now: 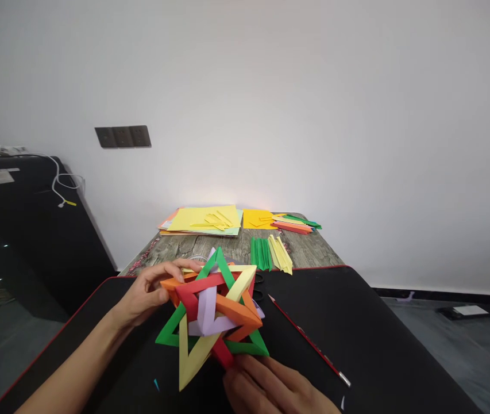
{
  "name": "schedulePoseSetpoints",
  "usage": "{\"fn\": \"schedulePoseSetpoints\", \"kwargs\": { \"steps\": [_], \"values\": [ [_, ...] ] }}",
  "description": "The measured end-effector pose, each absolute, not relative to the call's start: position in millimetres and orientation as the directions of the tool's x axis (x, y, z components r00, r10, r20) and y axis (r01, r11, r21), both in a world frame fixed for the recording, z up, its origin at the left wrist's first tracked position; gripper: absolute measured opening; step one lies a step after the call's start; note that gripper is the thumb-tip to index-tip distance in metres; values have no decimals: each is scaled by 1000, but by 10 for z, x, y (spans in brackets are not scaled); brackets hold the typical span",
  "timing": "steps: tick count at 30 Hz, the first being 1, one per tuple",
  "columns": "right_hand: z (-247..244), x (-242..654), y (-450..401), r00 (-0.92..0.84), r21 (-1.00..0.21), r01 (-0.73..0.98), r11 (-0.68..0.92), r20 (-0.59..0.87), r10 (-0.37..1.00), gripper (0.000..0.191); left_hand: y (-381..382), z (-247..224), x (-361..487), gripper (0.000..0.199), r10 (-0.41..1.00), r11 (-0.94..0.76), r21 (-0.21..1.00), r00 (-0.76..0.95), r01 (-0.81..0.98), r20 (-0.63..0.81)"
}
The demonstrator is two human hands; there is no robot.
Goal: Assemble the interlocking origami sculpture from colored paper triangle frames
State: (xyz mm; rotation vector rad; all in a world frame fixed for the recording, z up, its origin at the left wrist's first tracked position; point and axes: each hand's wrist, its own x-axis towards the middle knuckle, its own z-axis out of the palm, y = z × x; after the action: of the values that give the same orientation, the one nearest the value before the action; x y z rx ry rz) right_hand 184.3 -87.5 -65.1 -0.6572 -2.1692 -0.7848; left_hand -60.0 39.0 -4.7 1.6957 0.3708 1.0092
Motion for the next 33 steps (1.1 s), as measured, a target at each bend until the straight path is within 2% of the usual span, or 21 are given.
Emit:
{"fn": "schedulePoseSetpoints", "kwargs": {
  "steps": [3,7,12,15,17,20,22,24,29,31,33],
  "values": [
    [-740,1869,-893,-562,282,670,687,797,220,28,391,-83,-554,30,773,-293,943,543,-156,329],
    [-661,1856,-842,-454,102,693,713,831,322,32,414,-135,-518,45,820,-185,974,526,-128,225],
    [-559,1789,-743,-214,-89,725,683,914,345,16,411,-138,-504,69,808,-268,953,507,-141,301],
    [-567,1858,-706,-90,-203,725,658,920,382,18,328,-58,-488,85,798,-372,926,485,-69,357],
    [-616,1960,-680,4,-323,688,650,897,442,21,231,28,-480,101,786,-442,897,477,-11,393],
    [-745,2132,-630,214,-582,561,589,789,576,19,54,167,-469,117,752,-491,869,533,60,388],
    [-828,2216,-598,355,-752,431,499,650,672,16,-46,238,-455,115,736,-515,848,572,123,364],
    [-869,2255,-573,445,-865,302,400,499,744,15,-110,277,-433,111,714,-564,807,594,173,371],
    [-786,2197,-559,518,-968,-26,250,201,832,25,-118,239,-363,107,660,-660,728,607,187,442],
    [-741,2166,-566,499,-964,-125,236,144,854,28,-87,186,-350,103,679,-645,737,593,200,433],
    [-714,2155,-571,480,-965,-133,228,139,866,30,-41,123,-359,96,729,-578,784,574,227,372]
  ]
}}
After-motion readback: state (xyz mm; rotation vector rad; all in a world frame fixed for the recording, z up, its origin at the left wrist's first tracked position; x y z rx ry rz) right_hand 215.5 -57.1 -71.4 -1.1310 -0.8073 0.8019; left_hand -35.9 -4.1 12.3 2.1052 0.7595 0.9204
